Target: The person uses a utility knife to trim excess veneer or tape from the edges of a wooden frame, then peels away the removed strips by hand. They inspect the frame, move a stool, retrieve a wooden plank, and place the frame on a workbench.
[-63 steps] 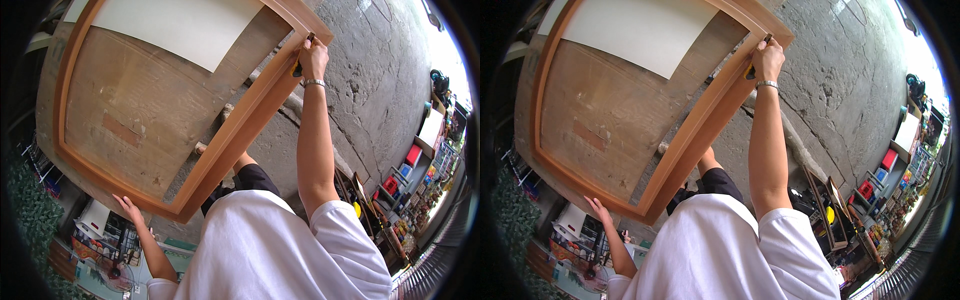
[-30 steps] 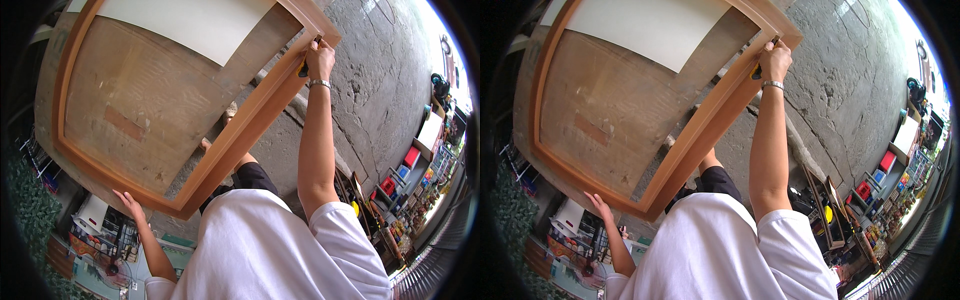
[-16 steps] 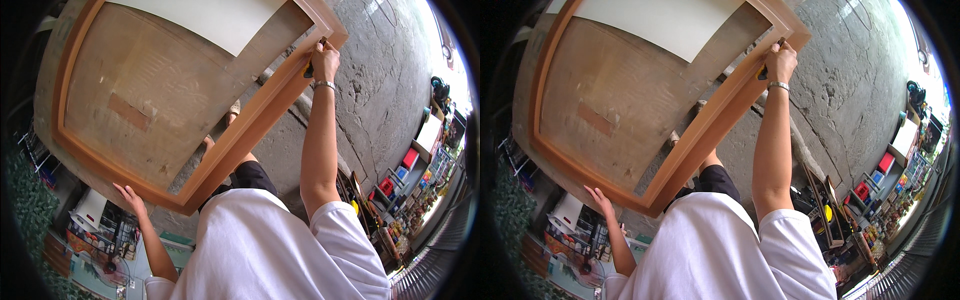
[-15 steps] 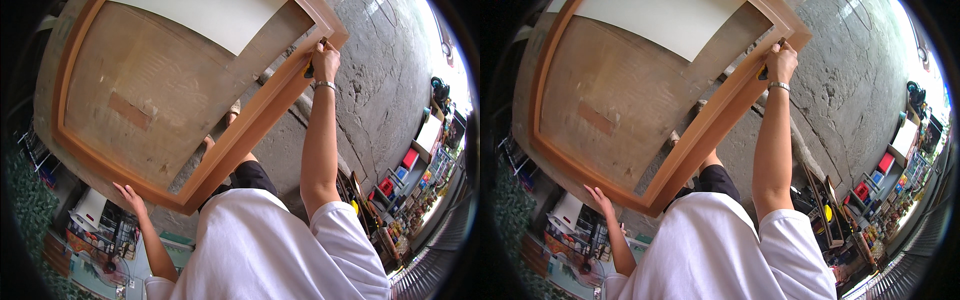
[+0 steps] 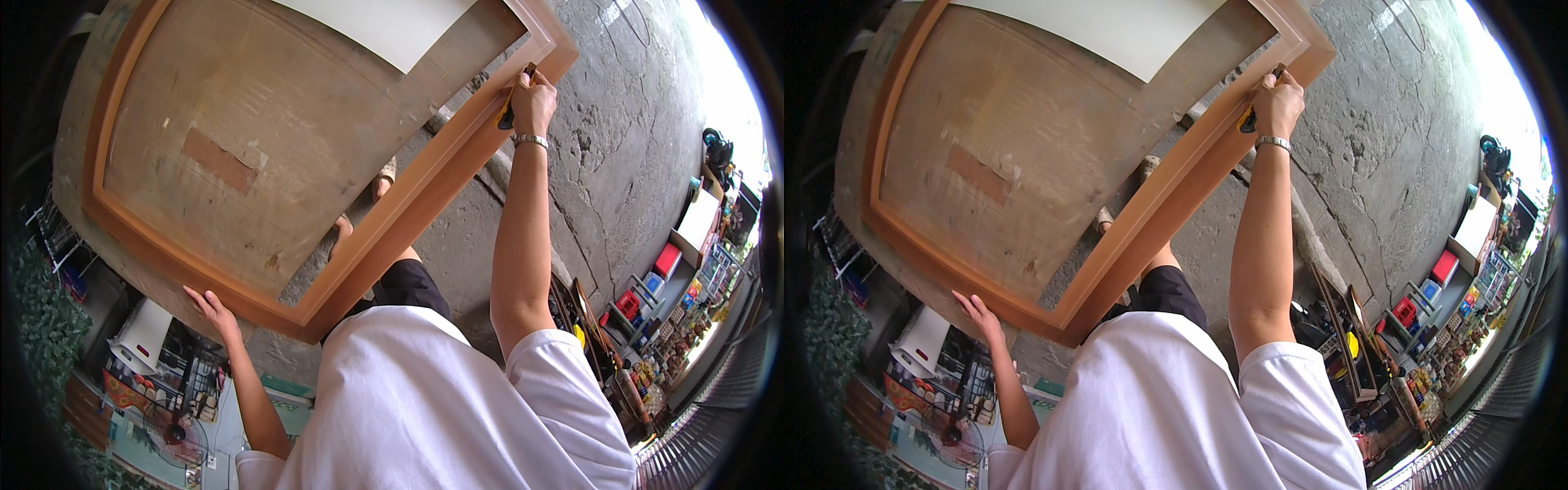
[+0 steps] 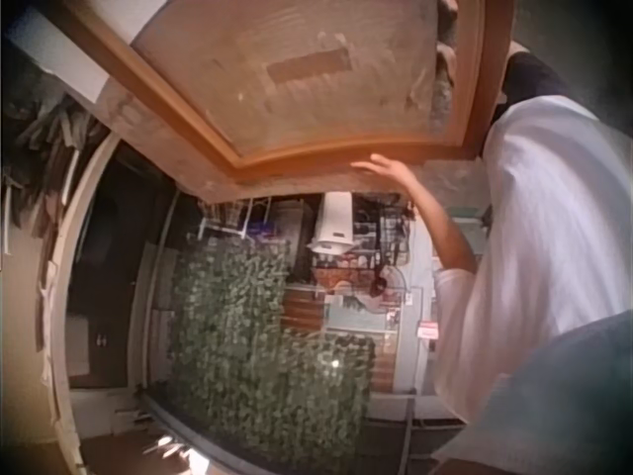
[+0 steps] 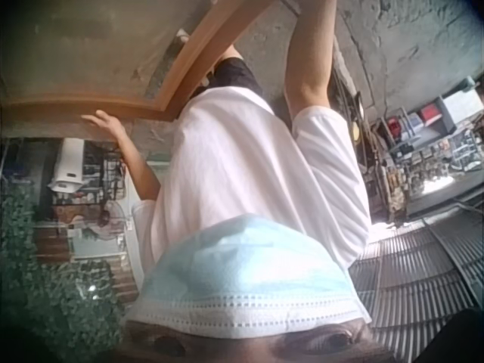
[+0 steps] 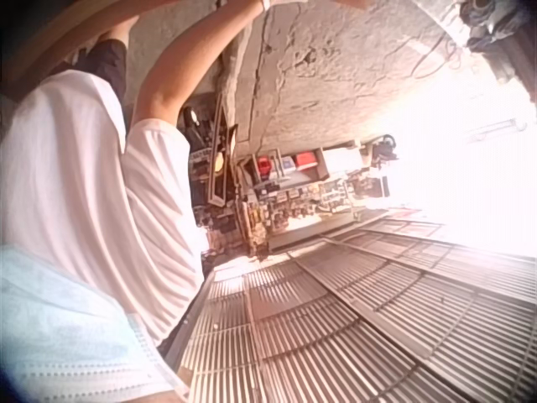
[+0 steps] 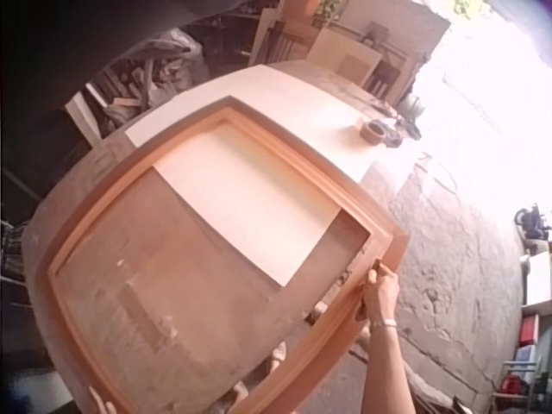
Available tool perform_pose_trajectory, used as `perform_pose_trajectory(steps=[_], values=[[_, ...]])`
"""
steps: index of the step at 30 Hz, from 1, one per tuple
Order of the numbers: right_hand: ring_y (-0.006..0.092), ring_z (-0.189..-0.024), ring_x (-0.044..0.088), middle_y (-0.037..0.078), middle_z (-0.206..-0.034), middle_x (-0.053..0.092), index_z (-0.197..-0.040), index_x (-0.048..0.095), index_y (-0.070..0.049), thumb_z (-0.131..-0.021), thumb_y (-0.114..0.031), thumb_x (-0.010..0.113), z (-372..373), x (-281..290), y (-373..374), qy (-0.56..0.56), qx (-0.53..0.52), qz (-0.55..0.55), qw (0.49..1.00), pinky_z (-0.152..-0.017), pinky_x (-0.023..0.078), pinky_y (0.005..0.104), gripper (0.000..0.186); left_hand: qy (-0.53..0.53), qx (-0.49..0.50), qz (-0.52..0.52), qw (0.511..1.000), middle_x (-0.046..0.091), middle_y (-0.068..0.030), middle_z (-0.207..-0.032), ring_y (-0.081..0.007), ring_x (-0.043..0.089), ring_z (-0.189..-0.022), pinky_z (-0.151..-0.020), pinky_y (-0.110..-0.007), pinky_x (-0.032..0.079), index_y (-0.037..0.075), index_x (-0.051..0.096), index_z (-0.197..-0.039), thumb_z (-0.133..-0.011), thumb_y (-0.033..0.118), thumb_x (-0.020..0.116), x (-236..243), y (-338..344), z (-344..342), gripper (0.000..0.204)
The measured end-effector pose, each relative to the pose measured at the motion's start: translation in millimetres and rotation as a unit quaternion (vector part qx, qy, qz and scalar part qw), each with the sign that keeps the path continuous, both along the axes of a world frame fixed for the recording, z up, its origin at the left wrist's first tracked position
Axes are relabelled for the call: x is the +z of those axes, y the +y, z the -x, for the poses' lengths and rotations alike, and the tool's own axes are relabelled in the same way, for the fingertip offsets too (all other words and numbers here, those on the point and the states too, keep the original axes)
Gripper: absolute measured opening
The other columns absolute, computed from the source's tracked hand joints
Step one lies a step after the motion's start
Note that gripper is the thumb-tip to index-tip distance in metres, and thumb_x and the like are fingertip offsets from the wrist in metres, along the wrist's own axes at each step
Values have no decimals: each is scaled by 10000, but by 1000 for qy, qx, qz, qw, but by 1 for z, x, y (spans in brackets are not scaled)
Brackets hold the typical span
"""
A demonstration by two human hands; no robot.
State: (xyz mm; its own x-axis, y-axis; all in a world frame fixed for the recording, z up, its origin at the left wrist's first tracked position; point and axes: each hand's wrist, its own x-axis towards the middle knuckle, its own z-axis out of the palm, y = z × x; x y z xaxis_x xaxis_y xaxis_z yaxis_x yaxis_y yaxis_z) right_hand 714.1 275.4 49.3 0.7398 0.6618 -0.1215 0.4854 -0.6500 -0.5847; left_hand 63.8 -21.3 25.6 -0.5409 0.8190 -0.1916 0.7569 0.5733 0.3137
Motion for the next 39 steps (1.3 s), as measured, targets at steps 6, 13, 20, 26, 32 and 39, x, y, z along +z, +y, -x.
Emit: perform_pose_trajectory(steps=[6,13,20,26,32,39], values=[[320,-860,746,189,-860,747,-1031,731,-23,-916,-197,588,13,-1,-10,6,-11,3,1000,-820,568,422,254,9,-43,-26,999,213,-251,-1646,-441,266,-1488,-1188,-536,252,147,150,-1636,-1070,505,381,-4,-1,9,709],[328,-855,743,197,-862,744,-1025,729,-12,-912,-194,591,25,-2,-23,39,-16,4,999,-821,564,426,255,6,-88,-57,994,249,-252,-1633,-431,274,-1490,-1189,-536,260,101,190,-1624,-1067,479,426,-7,-1,18,713],[344,-879,736,213,-886,741,-1025,731,-7,-902,-187,603,41,-7,-37,-4,0,-4,1000,-829,557,429,253,23,-112,-75,991,273,-245,-1626,-420,294,-1485,-1191,-535,259,79,215,-1615,-1062,484,443,-11,-3,27,722],[329,-883,741,209,-888,742,-1048,732,-7,-902,-188,599,52,-8,-48,30,-13,-6,999,-824,559,421,268,28,-123,-103,987,300,-240,-1617,-416,308,-1479,-1183,-538,269,80,230,-1613,-1058,479,457,-15,-3,28,720],[344,-904,735,220,-910,740,-1065,729,-6,-906,-196,595,63,-12,-60,22,-6,-5,1000,-837,555,432,281,26,-115,-124,985,327,-237,-1606,-419,326,-1468,-1178,-540,277,64,274,-1599,-1056,448,481,-17,-3,26,696],[372,-924,725,233,-927,736,-1055,734,-23,-910,-204,607,74,-17,-74,-2,6,6,1000,-855,548,445,264,23,-135,-161,978,362,-248,-1583,-427,353,-1447,-1167,-540,297,26,315,-1575,-1056,401,497,-17,-1,22,666]])
